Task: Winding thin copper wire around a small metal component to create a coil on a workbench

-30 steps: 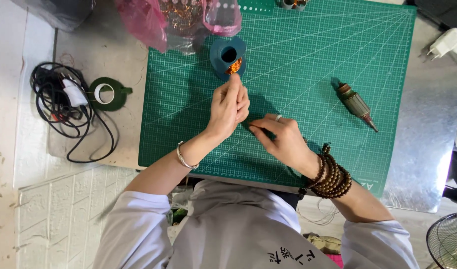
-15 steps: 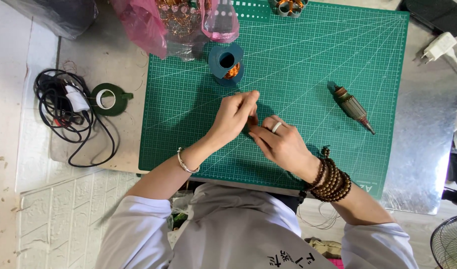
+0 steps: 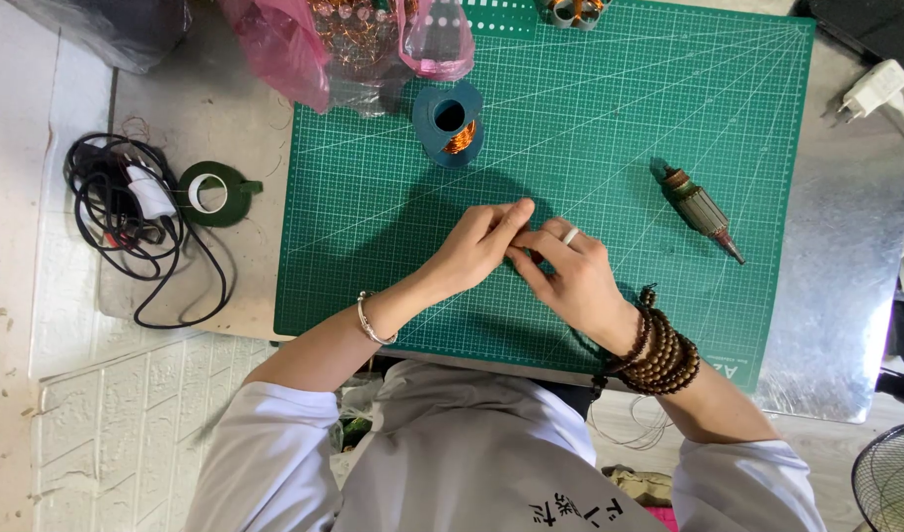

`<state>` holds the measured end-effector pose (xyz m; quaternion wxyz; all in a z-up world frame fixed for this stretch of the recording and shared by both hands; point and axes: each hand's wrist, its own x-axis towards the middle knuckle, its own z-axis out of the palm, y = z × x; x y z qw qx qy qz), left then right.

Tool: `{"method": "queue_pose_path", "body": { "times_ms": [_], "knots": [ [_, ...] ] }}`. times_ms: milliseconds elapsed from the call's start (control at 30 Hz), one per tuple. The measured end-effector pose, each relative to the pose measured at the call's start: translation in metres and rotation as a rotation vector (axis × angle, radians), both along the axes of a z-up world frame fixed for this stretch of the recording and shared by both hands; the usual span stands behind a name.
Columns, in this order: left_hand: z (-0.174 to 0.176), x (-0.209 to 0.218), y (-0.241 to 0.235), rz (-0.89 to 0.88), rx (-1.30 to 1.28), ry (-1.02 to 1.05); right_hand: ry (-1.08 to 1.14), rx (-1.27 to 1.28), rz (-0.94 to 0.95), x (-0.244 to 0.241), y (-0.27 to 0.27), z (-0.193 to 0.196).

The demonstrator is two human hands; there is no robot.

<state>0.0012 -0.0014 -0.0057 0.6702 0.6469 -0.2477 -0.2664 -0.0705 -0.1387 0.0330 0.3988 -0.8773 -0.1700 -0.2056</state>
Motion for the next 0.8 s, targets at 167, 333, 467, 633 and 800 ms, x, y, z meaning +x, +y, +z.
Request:
{"method": "queue_pose_path", "body": {
  "times_ms": [167, 333, 467, 633, 800],
  "knots": [
    [0.019, 0.003, 0.004, 0.006, -0.076, 0.139, 0.085, 0.134, 0.012, 0.0, 0.001, 0.015],
    [0.027, 0.011, 0.003, 0.064, -0.157, 0.229, 0.108, 0.178, 0.031, 0.002, 0.004, 0.018],
    [0.029, 0.013, 0.003, 0.123, -0.281, 0.418, 0.085, 0.175, 0.052, 0.002, 0.003, 0.017],
    [0.028, 0.016, 0.002, 0.128, -0.298, 0.46, 0.036, 0.159, 0.099, 0.002, 0.004, 0.019],
    [0.045, 0.015, 0.004, 0.268, -0.36, 0.574, 0.045, 0.097, 0.139, 0.001, 0.007, 0.024]
  ]
}}
